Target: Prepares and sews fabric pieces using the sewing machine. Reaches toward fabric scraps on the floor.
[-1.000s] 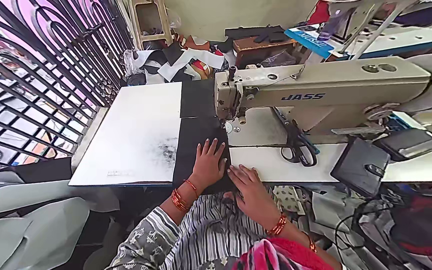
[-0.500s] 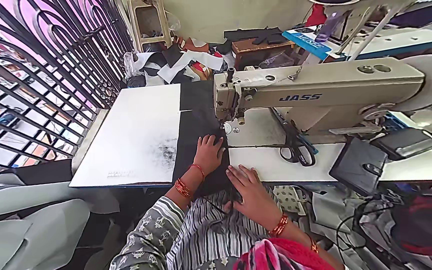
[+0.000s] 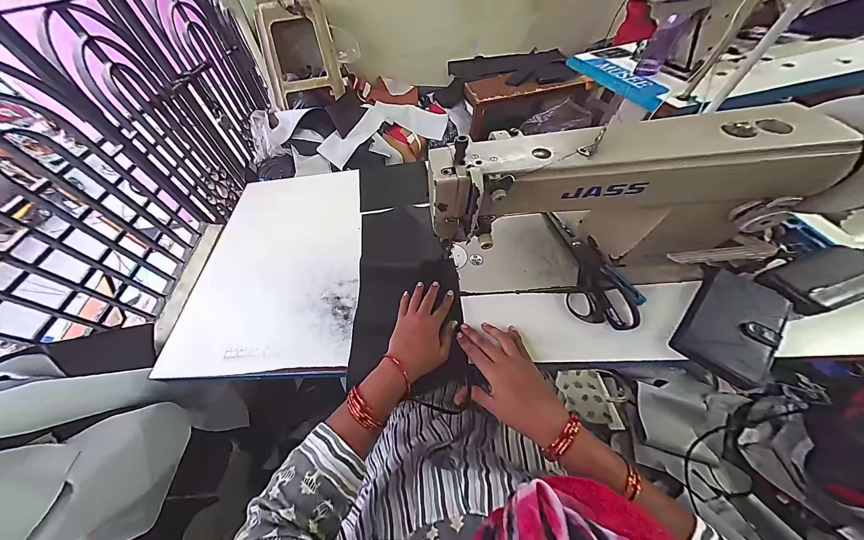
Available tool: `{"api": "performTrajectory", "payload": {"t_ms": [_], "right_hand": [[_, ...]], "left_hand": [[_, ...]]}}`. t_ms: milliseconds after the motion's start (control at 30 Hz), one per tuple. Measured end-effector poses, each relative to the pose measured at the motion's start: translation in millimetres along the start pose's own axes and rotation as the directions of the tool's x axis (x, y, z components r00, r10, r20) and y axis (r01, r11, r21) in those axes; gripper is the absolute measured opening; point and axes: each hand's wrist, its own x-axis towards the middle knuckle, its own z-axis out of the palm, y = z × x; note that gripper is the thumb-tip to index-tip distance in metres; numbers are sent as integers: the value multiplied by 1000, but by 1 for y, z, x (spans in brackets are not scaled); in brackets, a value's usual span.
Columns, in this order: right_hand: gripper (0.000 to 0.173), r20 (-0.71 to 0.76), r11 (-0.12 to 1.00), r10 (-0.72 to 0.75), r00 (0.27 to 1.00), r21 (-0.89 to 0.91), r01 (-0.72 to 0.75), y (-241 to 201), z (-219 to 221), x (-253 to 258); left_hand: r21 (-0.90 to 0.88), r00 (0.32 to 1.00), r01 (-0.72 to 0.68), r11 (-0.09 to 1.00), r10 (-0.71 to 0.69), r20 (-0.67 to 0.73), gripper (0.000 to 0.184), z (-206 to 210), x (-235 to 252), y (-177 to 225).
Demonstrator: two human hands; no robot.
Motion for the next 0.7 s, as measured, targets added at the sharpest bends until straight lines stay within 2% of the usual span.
{"api": "performTrajectory", "payload": {"t_ms": [233, 367, 533, 700], "right_hand": [[77, 7, 999, -5, 1000, -33, 5, 1, -1, 3], [73, -25, 997, -56, 998, -49, 55, 5, 2, 0], [75, -91, 994, -96, 991, -63, 91, 9, 10, -4], [75, -112, 994, -103, 988, -40, 99, 10, 11, -2]], "left_hand": [[-8, 999, 43, 999, -43, 12, 51, -7, 18, 0], [-7, 998, 25, 1000, -25, -58, 47, -7, 26, -3], [23, 995, 32, 999, -34, 92, 54, -14, 15, 4], [14, 997, -23, 1000, 22, 77, 57, -6, -4, 1]]}}
